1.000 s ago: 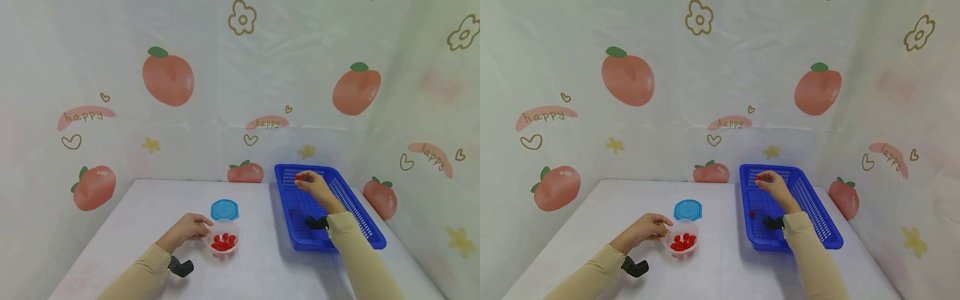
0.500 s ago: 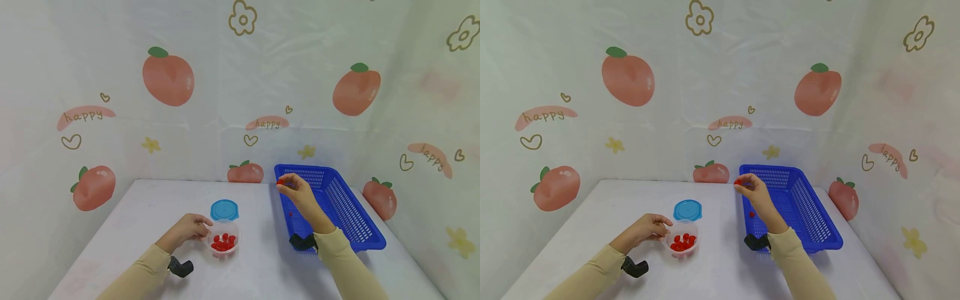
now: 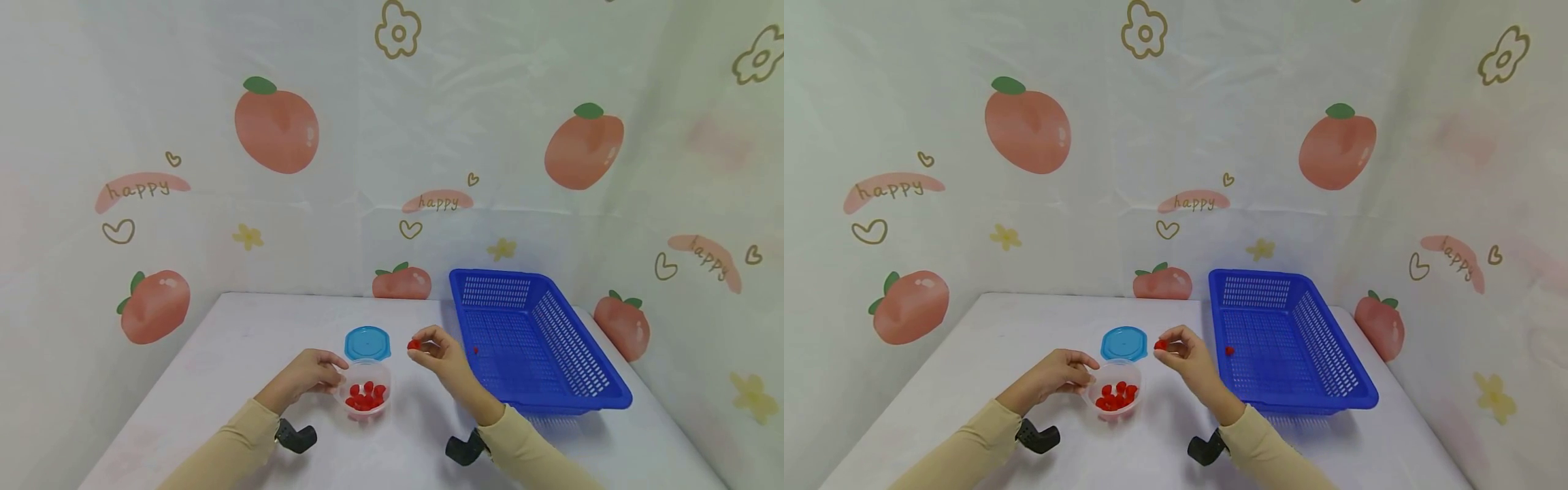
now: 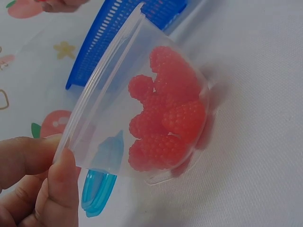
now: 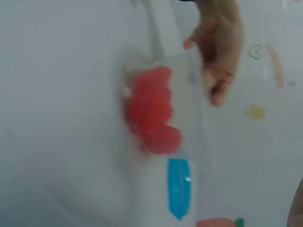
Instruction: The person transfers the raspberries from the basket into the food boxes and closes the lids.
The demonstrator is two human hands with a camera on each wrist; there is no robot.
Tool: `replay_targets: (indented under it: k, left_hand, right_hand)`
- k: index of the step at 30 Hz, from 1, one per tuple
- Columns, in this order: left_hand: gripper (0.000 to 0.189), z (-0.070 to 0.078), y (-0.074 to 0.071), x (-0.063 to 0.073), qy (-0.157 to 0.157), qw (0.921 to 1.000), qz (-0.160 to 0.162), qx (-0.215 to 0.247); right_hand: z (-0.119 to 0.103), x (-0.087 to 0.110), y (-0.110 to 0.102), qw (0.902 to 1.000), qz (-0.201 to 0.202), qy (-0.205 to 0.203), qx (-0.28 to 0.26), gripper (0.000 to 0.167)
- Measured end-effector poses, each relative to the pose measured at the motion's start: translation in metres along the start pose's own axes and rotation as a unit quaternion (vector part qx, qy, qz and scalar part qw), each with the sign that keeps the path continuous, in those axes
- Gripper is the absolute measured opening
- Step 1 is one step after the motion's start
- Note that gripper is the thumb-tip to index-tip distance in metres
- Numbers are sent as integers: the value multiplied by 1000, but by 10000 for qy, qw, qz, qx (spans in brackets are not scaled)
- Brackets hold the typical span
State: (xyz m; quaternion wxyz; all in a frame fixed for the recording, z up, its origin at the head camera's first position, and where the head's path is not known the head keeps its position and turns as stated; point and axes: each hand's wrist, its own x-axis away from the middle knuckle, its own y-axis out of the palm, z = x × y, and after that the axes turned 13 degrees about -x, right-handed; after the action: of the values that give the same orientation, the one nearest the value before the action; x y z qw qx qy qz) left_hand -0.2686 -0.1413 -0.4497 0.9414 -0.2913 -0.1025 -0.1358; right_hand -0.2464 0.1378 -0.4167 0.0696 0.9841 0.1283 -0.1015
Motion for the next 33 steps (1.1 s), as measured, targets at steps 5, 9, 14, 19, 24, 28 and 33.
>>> replay_targets:
  k: [5, 9, 14, 19, 24, 28, 33]
  left_hand:
    - [26, 1, 0, 0, -10, 10000, 15, -29]
    - [26, 1, 0, 1, 22, 10000, 47, -50]
    - [27, 1, 0, 1, 90, 10000, 0, -20]
    - [26, 1, 0, 1, 92, 10000, -14, 17]
    - [26, 1, 0, 1, 83, 10000, -21, 39]
    - [26, 1, 0, 2, 102, 9999, -37, 58]
    - [26, 1, 0, 2, 100, 9999, -37, 76]
  right_hand:
    - [24, 5, 9, 9998, -169, -19, -57, 30]
    - [35, 10, 16, 9995, -229, 194, 42, 28]
    - [44, 14, 22, 9982, -390, 435, 145, 25]
    - [48, 15, 24, 9962, -514, 592, 388, 23]
    - [50, 13, 25, 9952, -538, 629, 525, 22]
    - [48, 13, 26, 9946, -589, 597, 609, 22]
    - [45, 11, 26, 9926, -673, 636, 790, 24]
